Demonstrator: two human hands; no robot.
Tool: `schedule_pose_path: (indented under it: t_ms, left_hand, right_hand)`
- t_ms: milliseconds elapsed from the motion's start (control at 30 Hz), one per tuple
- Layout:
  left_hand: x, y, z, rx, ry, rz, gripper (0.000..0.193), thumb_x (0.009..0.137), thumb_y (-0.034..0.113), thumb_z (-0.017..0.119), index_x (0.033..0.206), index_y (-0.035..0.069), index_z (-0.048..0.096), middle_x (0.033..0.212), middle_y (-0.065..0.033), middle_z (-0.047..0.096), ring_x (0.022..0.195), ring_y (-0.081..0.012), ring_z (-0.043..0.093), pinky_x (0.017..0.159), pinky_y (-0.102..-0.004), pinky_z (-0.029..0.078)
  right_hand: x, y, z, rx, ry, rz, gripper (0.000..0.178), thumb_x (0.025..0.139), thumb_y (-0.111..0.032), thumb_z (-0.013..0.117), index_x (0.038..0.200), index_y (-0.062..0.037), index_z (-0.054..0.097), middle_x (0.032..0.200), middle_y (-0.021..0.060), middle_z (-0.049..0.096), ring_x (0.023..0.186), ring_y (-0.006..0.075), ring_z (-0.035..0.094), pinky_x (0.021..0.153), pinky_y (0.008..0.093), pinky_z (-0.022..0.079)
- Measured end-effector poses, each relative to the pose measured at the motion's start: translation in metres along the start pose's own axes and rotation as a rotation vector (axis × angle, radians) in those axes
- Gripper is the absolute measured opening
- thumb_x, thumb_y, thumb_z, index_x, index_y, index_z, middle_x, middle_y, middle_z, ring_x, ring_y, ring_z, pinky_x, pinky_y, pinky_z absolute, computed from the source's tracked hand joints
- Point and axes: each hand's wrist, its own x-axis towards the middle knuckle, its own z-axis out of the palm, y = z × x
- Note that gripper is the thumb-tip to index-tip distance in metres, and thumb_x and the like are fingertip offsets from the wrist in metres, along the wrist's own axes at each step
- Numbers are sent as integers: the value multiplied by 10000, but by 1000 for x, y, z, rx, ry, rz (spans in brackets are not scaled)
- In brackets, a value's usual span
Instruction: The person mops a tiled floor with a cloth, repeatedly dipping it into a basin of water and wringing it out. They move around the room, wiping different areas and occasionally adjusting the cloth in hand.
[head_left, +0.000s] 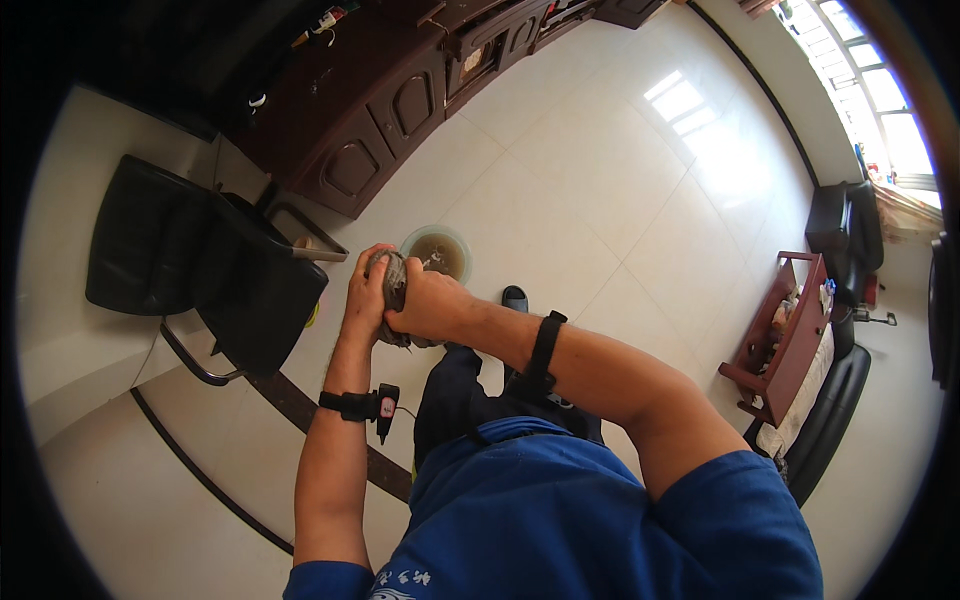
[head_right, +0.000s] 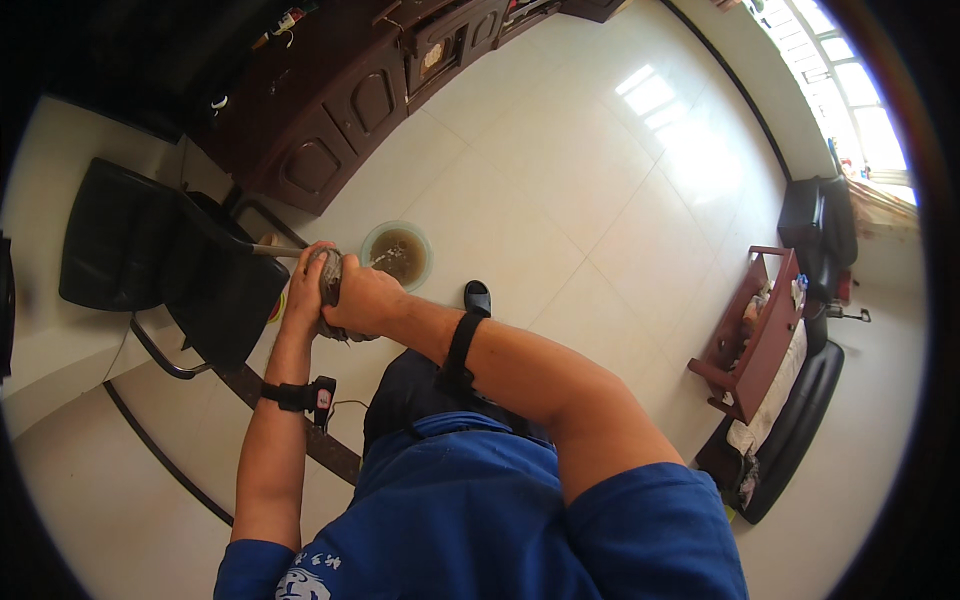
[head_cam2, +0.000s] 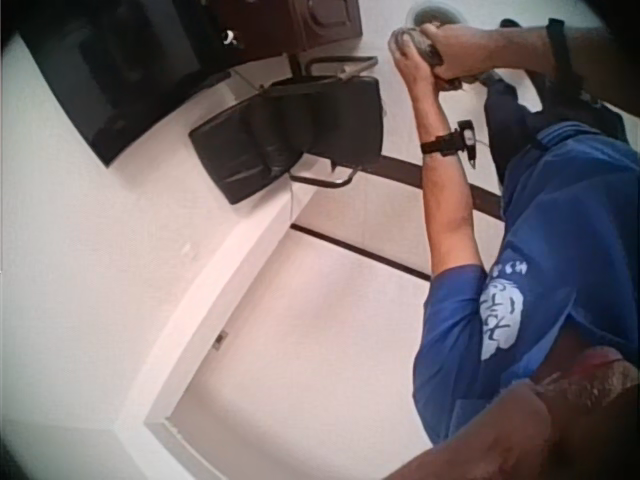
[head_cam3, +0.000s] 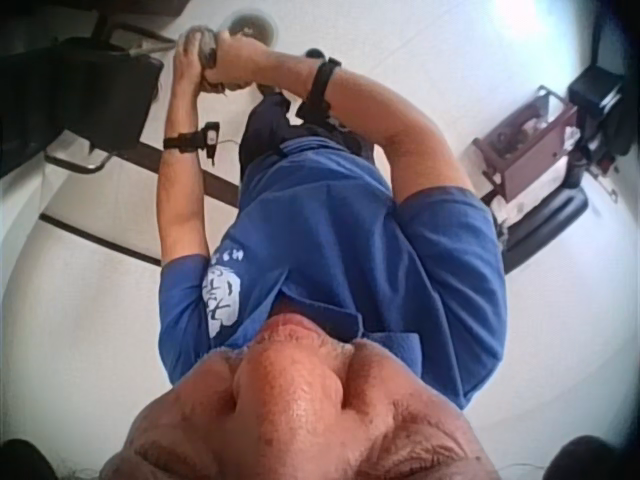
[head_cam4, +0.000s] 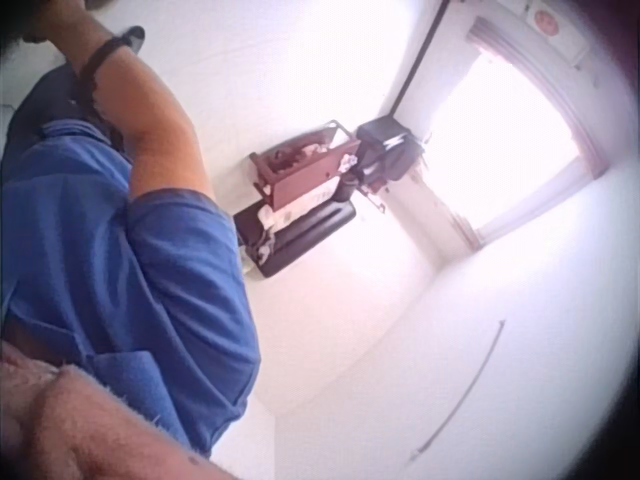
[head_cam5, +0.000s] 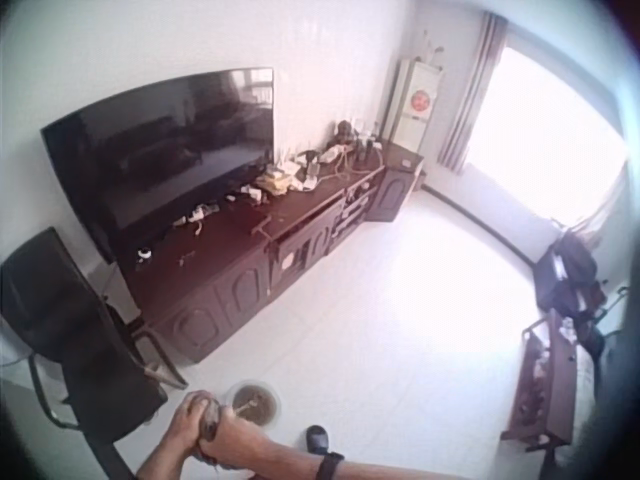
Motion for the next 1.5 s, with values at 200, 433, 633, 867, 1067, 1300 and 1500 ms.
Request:
schedule_pose_path:
  t_ms: [200,433,633,867,1067,1300,1500]
  left_hand:
    - [15,-19,-3,80,60,17,289,1062,231,571,1271,57,668,1192,-89,686,1077,-194,649,950,-319,526]
    - [18,-29,2,134,102,35,300,1067,227,554,1301,63,645,1237,-111,672,1135,-214,635,989,-332,511]
    - [6,-28,-2,-87,115,-23,496,1100,400,573,1458,62,512,1393,-122,582,1241,-240,596,1057,-356,496]
    - [-44,-7,6,-358,36,-101,541,1095,508,543,1371,44,585,1282,-114,687,1132,-255,702,985,-417,583]
    - [-66,46,23,-602,-84,-27,591,1019,354,666,1474,20,492,1363,-130,614,1246,-279,647,1071,-442,547]
    - [-65,90,44,-279,-66,278,764,951,373,736,1550,5,436,1390,-110,561,1258,-230,586,1100,-374,476]
    - [-66,111,27,-182,-189,247,650,1006,236,656,1568,31,401,1322,-164,632,1209,-261,670,1080,-408,535]
  right_hand:
    - [6,8,4,-22,36,-26,664,829,-372,757,1236,75,481,1054,310,739,1047,457,731,948,500,577]
    - [13,17,5,-30,17,-39,728,839,-368,741,1327,85,444,1051,304,741,1032,451,732,944,494,576]
    - [9,15,-5,-16,73,-58,955,834,-395,787,1514,82,315,1154,331,707,1115,474,698,982,510,556]
    - [-24,8,-19,4,95,-253,1253,822,-490,858,1672,31,100,1326,411,572,1274,530,588,1091,531,494]
    - [-45,30,-55,812,-175,-126,1249,924,-555,801,1684,20,-6,1546,316,496,1410,398,532,1156,511,436]
    - [-48,12,-50,1366,-735,-230,919,935,-531,804,1580,-90,321,1389,140,565,1238,256,619,998,435,583]
    - [-43,-2,-61,1222,-700,-270,724,961,-359,811,1497,-54,433,1266,113,645,1124,215,672,946,383,586]
